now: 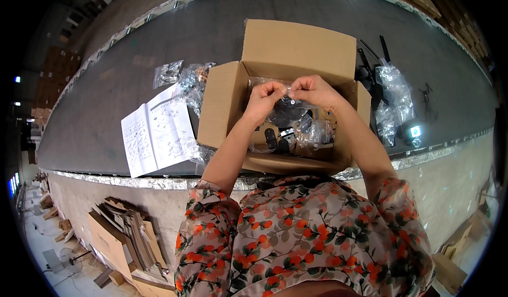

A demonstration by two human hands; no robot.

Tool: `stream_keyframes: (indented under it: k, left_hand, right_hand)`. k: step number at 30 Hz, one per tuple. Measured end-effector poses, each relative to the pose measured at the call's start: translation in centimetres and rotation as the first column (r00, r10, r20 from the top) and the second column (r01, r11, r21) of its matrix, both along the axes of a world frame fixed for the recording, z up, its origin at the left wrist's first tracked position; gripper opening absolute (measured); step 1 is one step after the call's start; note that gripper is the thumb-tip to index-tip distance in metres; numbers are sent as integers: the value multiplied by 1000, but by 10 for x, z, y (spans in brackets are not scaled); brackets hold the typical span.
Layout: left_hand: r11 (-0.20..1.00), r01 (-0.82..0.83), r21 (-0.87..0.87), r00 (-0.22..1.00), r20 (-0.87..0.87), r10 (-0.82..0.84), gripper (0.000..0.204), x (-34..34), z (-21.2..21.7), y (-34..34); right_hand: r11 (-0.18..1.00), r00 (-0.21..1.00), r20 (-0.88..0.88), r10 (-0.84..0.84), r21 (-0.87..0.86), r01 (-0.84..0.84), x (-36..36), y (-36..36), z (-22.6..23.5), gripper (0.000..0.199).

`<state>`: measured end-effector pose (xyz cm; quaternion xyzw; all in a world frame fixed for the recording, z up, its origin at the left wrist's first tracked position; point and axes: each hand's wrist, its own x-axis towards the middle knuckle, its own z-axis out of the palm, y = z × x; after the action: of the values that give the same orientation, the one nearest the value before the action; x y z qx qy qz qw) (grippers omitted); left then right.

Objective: The person unboxes various chair components from a cardboard box on a conveyor belt, removing items from plastic bags and placing them on the belt while consulting an instruction manual.

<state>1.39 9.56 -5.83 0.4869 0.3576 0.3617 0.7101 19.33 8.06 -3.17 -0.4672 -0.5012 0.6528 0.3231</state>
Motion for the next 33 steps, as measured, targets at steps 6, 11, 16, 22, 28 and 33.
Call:
stream_keyframes:
  k: [6, 11, 16, 22, 28, 33]
  left_hand:
    - [989, -141, -45, 987, 72, 144, 9, -6, 5, 3]
    - [980, -181, -78, 979, 85, 187, 10, -12, -3, 12]
    - [969, -223, -110, 965, 119, 235, 10, -12, -1, 11]
    - [958, -235, -167, 957, 132, 258, 11, -13, 2, 8]
    - [951, -204, -232, 954, 169, 246, 9, -14, 1, 7]
    - [953, -186, -239, 965, 139, 223, 8, -13, 7, 4]
  right_hand:
    - [999, 997, 75, 10, 39, -12, 21, -8, 0, 16]
    - [994, 993, 84, -89, 67, 83, 27, -18, -11, 18]
    - [981, 979, 88, -183, 87, 175, 22, -17, -8, 16]
    - [967, 973, -30, -230, 106, 232, 21, -16, -9, 12]
    - [978, 982, 23, -189, 91, 186, 19, -17, 2, 13]
    - [981, 981, 69, -179, 88, 172, 12, -13, 4, 13]
